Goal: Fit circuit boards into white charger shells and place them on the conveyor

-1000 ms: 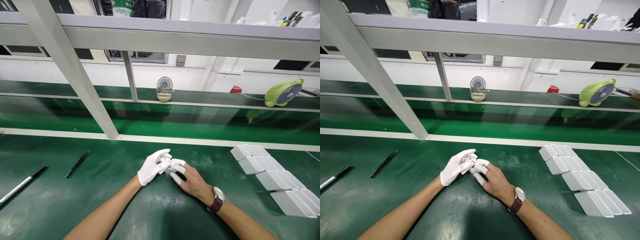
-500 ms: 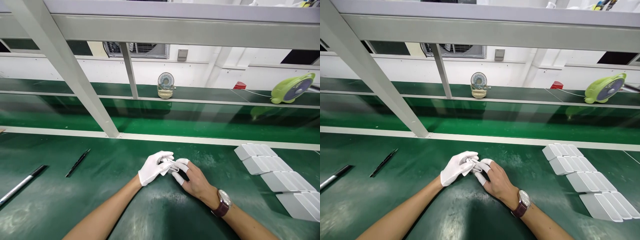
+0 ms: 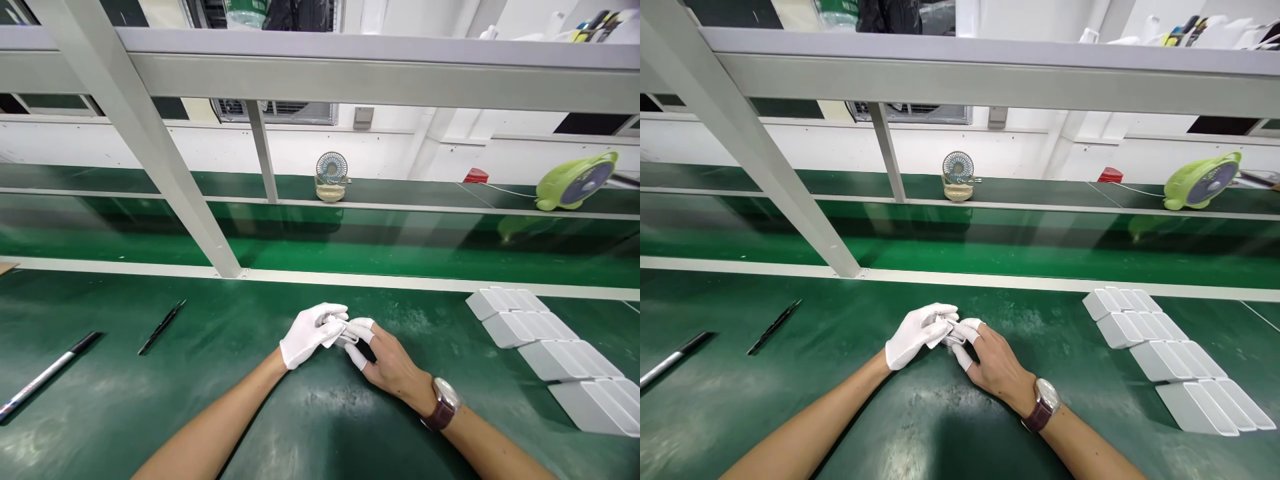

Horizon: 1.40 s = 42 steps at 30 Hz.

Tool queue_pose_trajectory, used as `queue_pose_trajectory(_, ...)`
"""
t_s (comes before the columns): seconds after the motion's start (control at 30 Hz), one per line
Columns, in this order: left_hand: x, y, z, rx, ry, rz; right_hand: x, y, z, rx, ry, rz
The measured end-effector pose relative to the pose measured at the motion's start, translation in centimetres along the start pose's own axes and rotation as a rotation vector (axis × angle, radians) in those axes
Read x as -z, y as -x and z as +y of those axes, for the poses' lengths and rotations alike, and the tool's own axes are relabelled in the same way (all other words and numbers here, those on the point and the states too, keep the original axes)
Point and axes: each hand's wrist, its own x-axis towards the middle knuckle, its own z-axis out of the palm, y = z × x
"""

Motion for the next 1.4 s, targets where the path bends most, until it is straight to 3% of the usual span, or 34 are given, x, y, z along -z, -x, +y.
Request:
queue_pose_trajectory(0.17,-0.2,0.1,0.6,-0.008,0.001,0.003,0.3,0.1,0.0,-0.022,-0.019,0.036)
queue_pose_trajectory(0.33,-0.1,0.0,0.9,-0.008,-0.027,-0.003,0.2,0.0,-0.1,-0.018,-0.074,-0.014)
queue_pose_trajectory(0.53,-0.7,-0.2,0.2,-0.146,-0.087,0.069,-0.1,-0.6,1.4,-0.463,-0.799,0.142)
queue_pose_trajectory(0.77,-2.7,0.7,-0.8,-0.286,-0.655,0.196,0.3,-0.9,2.5,-0.666,-1.063,0.033)
queue_pose_trajectory(0.97,-2.7,0.8,-0.8,-0.333,-0.716,0.229,0.2,-1.0,1.9,-0.728,-1.115,-0.013)
queue_pose_trajectory(1.4,-2.3,1.0,-0.4,-0.309,-0.709,0.175,0.2,-0.6,2.0,-0.672,-1.004,-0.010)
